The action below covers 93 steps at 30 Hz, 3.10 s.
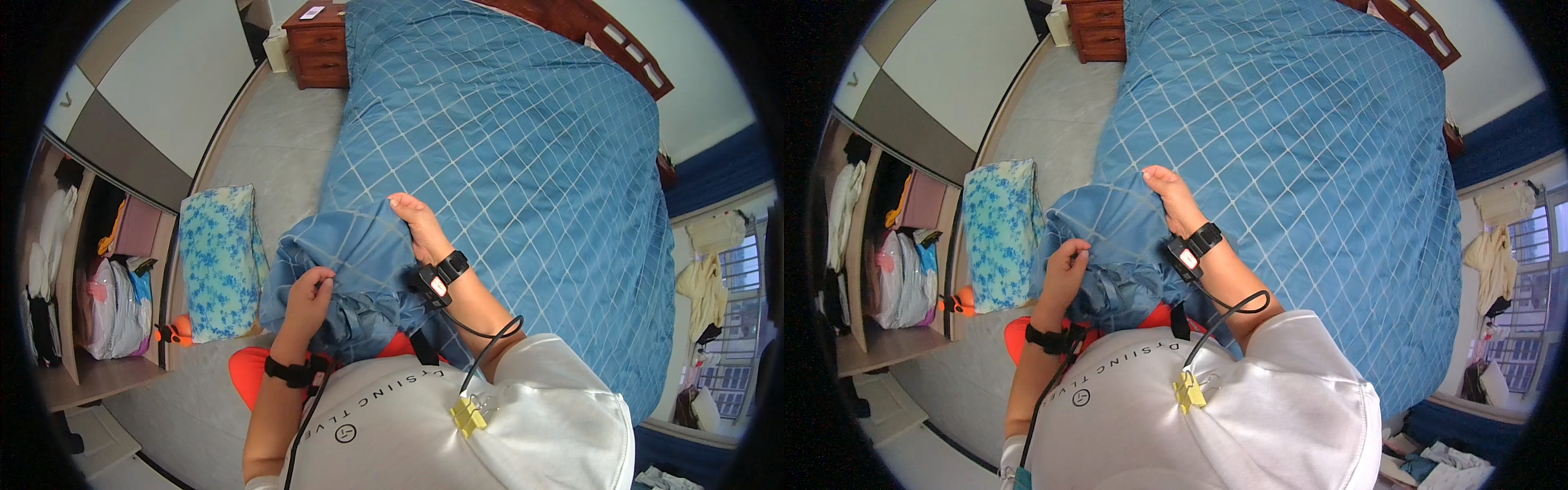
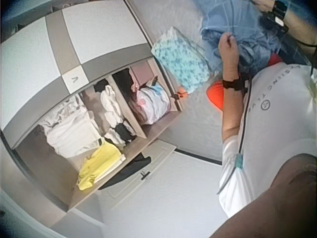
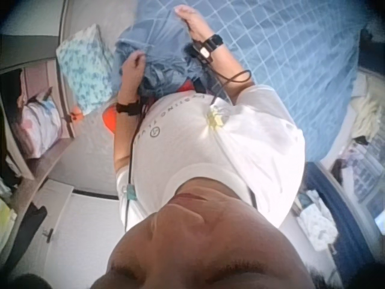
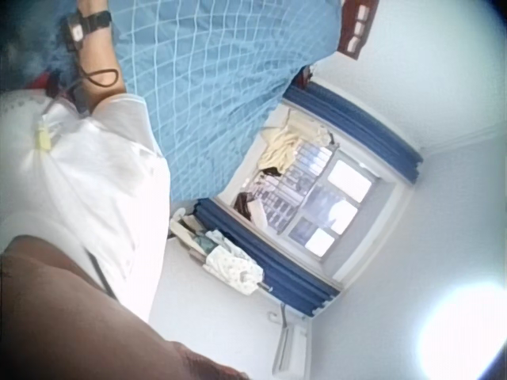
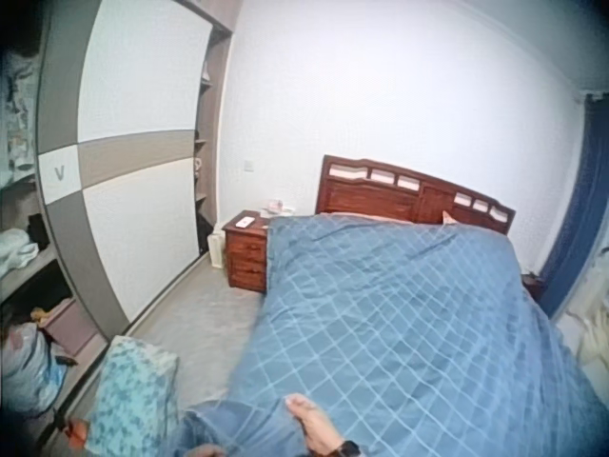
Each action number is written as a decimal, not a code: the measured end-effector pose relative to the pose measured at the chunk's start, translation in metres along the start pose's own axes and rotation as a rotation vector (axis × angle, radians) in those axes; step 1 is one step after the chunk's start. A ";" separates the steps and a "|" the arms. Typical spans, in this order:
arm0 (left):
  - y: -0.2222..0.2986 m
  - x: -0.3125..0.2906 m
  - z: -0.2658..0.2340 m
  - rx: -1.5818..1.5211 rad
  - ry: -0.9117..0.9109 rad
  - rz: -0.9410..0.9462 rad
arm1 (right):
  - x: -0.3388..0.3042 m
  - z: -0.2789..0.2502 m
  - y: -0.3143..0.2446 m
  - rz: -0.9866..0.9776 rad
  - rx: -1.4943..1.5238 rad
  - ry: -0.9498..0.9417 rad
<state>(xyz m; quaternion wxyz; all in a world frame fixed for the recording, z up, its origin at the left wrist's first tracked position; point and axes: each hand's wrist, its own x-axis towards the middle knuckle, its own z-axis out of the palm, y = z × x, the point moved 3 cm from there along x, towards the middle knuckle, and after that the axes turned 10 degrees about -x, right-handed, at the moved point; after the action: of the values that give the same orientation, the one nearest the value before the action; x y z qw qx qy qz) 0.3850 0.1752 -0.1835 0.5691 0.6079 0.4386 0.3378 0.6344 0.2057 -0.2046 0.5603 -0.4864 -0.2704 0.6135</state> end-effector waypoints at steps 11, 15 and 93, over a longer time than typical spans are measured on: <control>-0.004 -0.001 0.000 -0.095 -0.033 -0.100 | -0.004 0.037 0.006 -0.008 -0.014 -0.050; -0.009 -0.003 -0.002 -0.450 -0.109 -0.275 | 0.000 0.046 0.011 0.055 0.050 -0.097; -0.019 -0.012 -0.002 -0.430 -0.087 -0.338 | 0.008 0.044 0.059 0.065 -0.115 -0.146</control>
<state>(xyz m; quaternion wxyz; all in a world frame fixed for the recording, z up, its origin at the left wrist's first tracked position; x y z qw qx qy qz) 0.3755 0.1646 -0.2008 0.7516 0.4052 0.4274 0.2971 0.5708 0.2097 -0.2419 0.4902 -0.4804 -0.3292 0.6485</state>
